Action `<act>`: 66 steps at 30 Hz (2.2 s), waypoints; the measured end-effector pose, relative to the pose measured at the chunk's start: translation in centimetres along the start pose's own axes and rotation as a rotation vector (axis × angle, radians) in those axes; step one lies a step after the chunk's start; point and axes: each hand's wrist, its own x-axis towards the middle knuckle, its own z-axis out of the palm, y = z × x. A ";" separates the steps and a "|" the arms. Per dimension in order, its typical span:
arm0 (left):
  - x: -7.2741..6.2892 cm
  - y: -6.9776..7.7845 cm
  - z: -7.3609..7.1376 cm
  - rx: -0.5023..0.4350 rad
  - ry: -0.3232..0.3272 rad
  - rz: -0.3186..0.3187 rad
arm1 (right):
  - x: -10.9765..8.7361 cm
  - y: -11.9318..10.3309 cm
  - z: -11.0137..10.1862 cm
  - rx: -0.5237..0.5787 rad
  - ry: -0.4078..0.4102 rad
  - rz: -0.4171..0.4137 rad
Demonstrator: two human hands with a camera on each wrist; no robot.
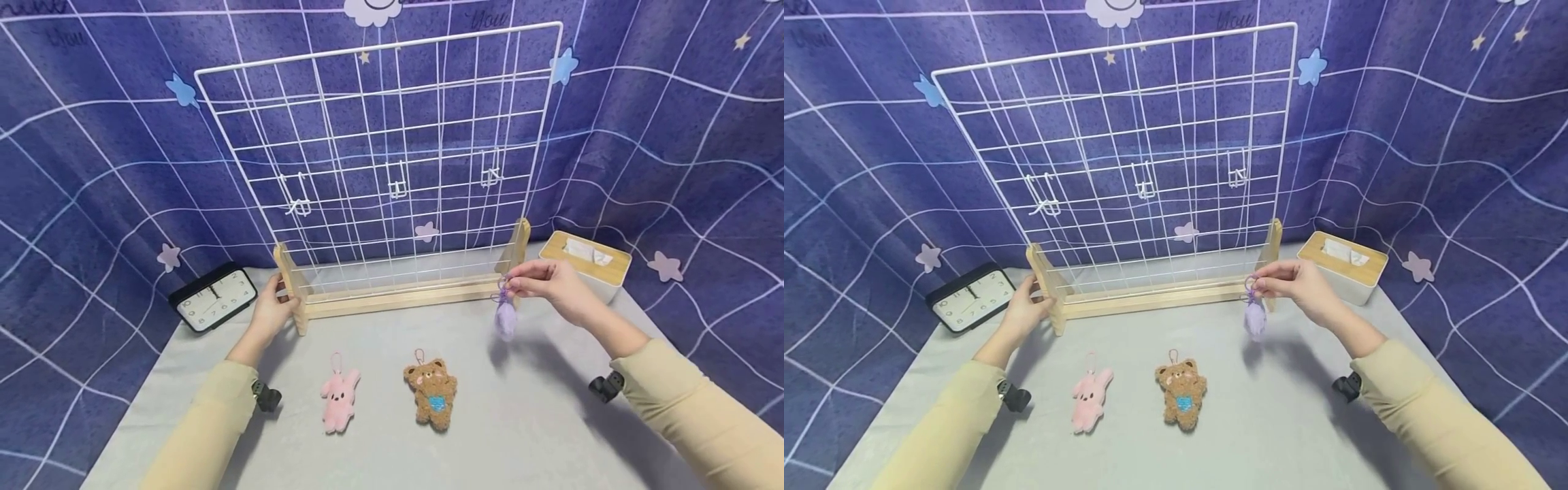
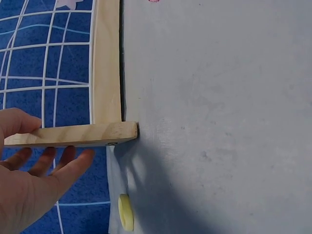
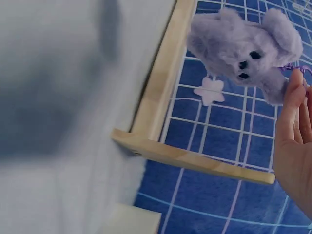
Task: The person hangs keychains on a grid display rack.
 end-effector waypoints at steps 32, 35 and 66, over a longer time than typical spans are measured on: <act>0.2 -0.2 0.2 -0.012 0.004 0.006 | 4.6 -6.8 0.8 0.210 0.227 -0.220; 0.2 -0.3 0.3 -0.018 0.004 0.012 | 5.1 -7.5 1.1 0.244 0.237 -0.235; -0.2 -0.2 -0.1 -0.073 -0.003 0.001 | 9.3 -8.2 2.6 0.353 0.377 -0.252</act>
